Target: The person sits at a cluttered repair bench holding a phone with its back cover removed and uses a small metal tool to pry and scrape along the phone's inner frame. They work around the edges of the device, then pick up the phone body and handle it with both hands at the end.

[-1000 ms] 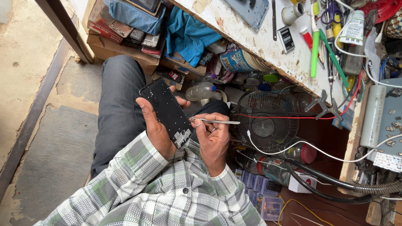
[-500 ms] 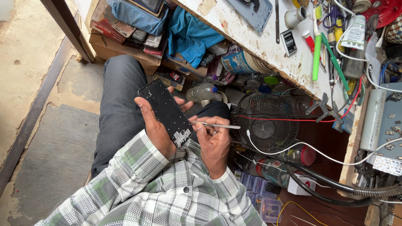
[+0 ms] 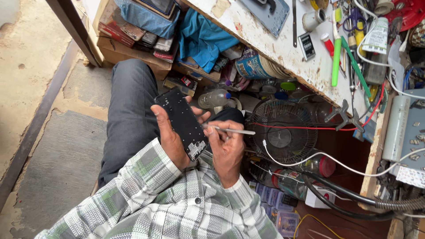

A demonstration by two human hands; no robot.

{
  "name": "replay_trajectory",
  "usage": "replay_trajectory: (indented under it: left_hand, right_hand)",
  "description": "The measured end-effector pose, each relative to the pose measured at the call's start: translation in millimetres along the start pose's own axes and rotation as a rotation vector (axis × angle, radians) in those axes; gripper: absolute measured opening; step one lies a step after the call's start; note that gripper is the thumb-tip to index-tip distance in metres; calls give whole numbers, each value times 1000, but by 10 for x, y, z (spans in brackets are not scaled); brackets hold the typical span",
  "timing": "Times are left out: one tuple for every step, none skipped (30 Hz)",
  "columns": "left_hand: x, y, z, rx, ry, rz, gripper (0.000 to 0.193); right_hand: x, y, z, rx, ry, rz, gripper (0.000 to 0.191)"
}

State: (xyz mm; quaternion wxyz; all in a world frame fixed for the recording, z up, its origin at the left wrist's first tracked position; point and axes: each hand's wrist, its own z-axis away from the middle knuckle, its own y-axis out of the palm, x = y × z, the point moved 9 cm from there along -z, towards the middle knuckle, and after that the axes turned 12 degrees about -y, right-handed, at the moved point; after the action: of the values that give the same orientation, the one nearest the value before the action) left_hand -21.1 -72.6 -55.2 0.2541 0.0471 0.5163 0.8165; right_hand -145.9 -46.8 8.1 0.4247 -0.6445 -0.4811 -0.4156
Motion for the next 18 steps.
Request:
replay_trajectory:
  left_hand:
    - [39,15,24,9,-14,-21,87]
    - [62,34,42,20,-22,-43,87]
    - [67,56,45,31,-28,-68,86]
    - [43,62,46,33,-13,-61,85]
    - [17,71,42,36,1,-53,84]
    - [-7,78,39,37,14,-43,83]
    - [1,68,33,19,-2,-45,84]
    - [-3,55,25,2,-17,-47,84]
    - [5,37,28,-17,-33,-50,84]
    - [-3,50,39,-9,-23,-78,84]
    - [2,60,57,0,-17,-108,85]
    - [4,73,71,13,-11,-140,85]
    - [9,87,78,30,-7,-138,86]
    - [19,99,92,48,-2,-136,86]
    - [10,114,85,67,7,-136,87]
    - [1,91,70,50,2,-129,87]
    - [-7,69,53,32,-3,-119,87]
    - [-11,44,41,10,-11,-106,87]
  right_hand:
    - [-3,1,-16,-11,-4,-19,24]
    - [-4,5,-37,-20,-12,-41,24]
    - [2,3,-50,-29,-23,-67,23]
    - [13,9,-56,-15,-31,-42,23]
    - [27,7,-57,-2,-40,-16,23]
    - [40,9,-54,12,-46,13,23]
    - [42,-2,-45,6,-39,3,23]
    - [42,-6,-39,-1,-32,-9,23]
    - [39,-8,-32,-7,-24,-20,23]
    - [34,0,-33,-6,-18,-22,23]
    - [24,5,-37,-8,-11,-22,23]
    - [19,11,-42,-13,-7,-23,23]
    - [22,13,-52,-13,-12,-14,23]
    - [30,16,-58,-12,-17,-6,23]
    - [41,15,-68,-10,-27,-1,23]
    - [58,22,-71,0,-37,5,23]
    - [78,23,-68,11,-46,14,23]
    - [94,29,-65,24,-49,25,23]
